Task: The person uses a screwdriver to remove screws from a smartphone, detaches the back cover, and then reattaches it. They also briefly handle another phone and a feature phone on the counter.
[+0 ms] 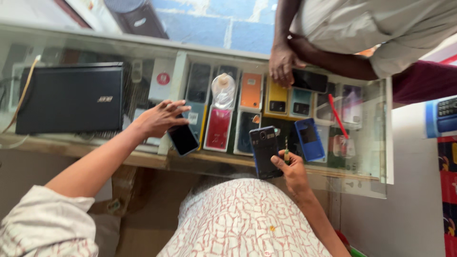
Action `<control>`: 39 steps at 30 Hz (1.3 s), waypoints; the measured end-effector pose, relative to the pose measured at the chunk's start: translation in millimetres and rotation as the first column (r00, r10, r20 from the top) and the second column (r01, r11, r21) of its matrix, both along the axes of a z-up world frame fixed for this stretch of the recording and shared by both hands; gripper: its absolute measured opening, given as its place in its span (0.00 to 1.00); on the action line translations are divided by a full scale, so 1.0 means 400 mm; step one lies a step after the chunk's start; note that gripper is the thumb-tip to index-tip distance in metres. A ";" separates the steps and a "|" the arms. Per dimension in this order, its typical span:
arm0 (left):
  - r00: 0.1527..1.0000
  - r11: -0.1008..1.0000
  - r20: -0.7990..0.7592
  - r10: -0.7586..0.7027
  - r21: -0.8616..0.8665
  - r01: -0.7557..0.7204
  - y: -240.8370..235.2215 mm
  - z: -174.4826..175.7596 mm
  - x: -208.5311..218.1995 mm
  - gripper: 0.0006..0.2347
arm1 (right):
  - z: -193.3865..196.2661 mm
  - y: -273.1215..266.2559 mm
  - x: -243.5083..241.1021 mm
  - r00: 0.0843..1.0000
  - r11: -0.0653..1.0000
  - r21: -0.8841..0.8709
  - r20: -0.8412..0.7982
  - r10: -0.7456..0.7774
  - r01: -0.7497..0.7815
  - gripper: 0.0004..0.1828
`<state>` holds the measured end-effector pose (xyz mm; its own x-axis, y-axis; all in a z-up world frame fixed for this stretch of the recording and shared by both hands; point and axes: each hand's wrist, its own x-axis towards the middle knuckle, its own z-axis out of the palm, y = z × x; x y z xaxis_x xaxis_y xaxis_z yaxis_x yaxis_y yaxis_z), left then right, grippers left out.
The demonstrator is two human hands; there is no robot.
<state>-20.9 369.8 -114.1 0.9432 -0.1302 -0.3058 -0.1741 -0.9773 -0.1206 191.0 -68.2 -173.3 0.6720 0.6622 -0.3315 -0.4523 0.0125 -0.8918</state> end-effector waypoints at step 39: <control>-0.126 0.110 0.224 0.966 -0.804 -0.585 -0.258 -0.262 -0.056 0.42 | 0.036 -0.012 -0.004 0.993 1.000 0.009 -0.119 0.022 -0.021 0.05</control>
